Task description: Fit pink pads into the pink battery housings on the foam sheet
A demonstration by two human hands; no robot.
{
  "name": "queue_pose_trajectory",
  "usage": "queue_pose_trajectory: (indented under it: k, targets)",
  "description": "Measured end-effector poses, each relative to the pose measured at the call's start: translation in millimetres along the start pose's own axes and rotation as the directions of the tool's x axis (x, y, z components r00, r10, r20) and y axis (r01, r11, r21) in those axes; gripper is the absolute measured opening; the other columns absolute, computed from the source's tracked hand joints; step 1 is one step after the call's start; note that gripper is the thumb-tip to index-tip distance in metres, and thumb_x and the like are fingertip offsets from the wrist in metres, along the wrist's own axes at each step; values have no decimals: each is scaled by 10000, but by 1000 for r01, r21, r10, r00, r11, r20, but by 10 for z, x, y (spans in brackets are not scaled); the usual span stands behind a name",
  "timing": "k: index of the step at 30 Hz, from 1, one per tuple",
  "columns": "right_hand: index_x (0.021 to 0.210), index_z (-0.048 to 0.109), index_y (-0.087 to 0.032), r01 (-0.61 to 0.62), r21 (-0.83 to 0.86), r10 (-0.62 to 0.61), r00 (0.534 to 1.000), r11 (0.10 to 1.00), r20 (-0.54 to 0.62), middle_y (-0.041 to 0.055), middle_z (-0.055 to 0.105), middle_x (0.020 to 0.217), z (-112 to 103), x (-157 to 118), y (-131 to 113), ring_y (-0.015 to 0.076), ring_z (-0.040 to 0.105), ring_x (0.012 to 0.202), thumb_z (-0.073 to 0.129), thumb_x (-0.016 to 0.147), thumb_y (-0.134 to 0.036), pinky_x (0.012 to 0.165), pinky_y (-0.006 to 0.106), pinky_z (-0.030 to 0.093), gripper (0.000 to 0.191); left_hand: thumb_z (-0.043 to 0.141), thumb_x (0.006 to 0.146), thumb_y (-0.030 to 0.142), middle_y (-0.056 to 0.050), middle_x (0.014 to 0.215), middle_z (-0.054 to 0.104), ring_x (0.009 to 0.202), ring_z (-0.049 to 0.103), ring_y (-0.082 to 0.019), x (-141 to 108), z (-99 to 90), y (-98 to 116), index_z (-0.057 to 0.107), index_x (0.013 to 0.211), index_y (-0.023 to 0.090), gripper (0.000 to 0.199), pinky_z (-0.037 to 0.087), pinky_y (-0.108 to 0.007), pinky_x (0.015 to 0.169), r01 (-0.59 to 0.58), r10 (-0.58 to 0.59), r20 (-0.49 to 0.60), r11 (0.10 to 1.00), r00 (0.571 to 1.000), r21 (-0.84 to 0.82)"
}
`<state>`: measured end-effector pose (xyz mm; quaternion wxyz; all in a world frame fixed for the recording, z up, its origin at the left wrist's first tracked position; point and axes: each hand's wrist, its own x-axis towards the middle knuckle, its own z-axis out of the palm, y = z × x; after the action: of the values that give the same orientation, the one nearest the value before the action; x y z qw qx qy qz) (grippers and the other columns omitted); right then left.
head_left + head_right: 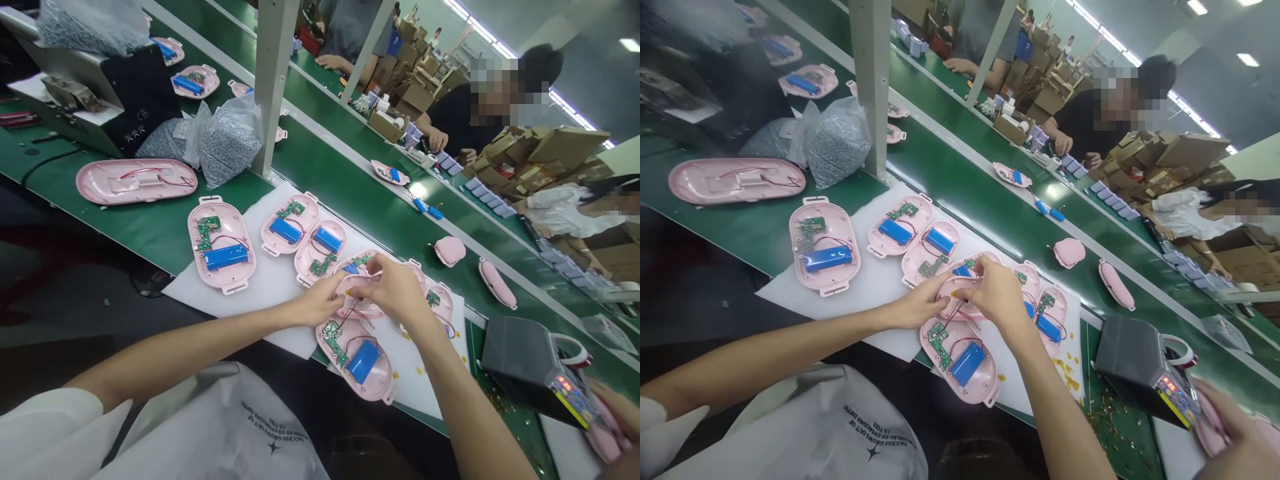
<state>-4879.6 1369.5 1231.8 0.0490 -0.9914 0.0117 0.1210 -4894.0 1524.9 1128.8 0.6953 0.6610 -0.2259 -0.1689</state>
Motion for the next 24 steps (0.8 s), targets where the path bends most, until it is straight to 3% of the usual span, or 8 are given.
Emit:
queue_pose_trajectory:
  k: [2,4,9,13,15,18,21,24]
  targets:
    - [818,674,-191,-21,172,-8,986,985,168,7,668,746,-64,33,60,162,587,676,673,728,-264,624,266,396,116,498,807,117,-67,1145,657,1114,594,-255,-18,0,10,577,1215,183,421,480,-407,1005,26,-26,-4,1000,1000,-6]
    - [764,684,-190,-7,279,-56,974,960,218,4,670,711,-85,40,110,152,589,669,605,764,-239,631,258,399,93,523,810,132,-75,1192,654,1104,599,-256,-10,2,16,577,1248,176,444,485,-396,989,47,-48,-27,999,998,-28]
    - [742,710,-185,75,372,-122,987,925,103,8,685,696,-39,-64,158,154,601,671,635,734,-242,623,258,414,95,646,841,339,-81,994,720,984,656,-278,44,20,56,695,1084,119,332,518,-347,859,93,-93,8,991,996,-97]
    - [793,715,-180,69,517,-88,996,853,12,24,710,747,1,-419,270,161,643,696,684,757,-277,656,258,471,108,630,858,342,-51,873,704,851,657,-224,-35,26,137,686,988,138,248,484,-281,749,-47,43,32,988,999,144]
    - [817,707,-189,168,490,-144,986,855,-87,24,705,758,44,-734,322,156,639,691,660,812,-284,669,264,480,107,573,874,283,-26,793,684,743,642,-189,-95,17,178,660,962,159,175,463,-256,677,-144,96,187,953,978,267]
    - [939,695,-200,284,306,-237,954,909,-182,48,699,869,189,-1195,296,188,640,792,655,830,-247,728,303,499,126,469,892,184,-52,892,711,834,666,-213,-122,-10,250,648,970,193,196,507,-292,767,-386,161,532,856,831,344]
    - [1283,579,-167,205,147,-187,974,968,-130,142,627,1199,430,-1382,180,297,595,1082,784,725,-329,888,423,512,616,400,912,120,-143,1247,647,1216,580,-287,-50,-58,391,657,982,184,274,426,-424,1068,-594,165,771,740,615,316]
    - [1472,382,-81,59,101,-55,998,993,-42,241,445,1429,692,-1339,103,405,415,1325,873,577,-462,1085,549,382,1090,558,747,43,-208,1524,384,1446,310,-387,74,-166,653,607,1224,160,493,240,-581,1182,-642,11,833,642,554,419]
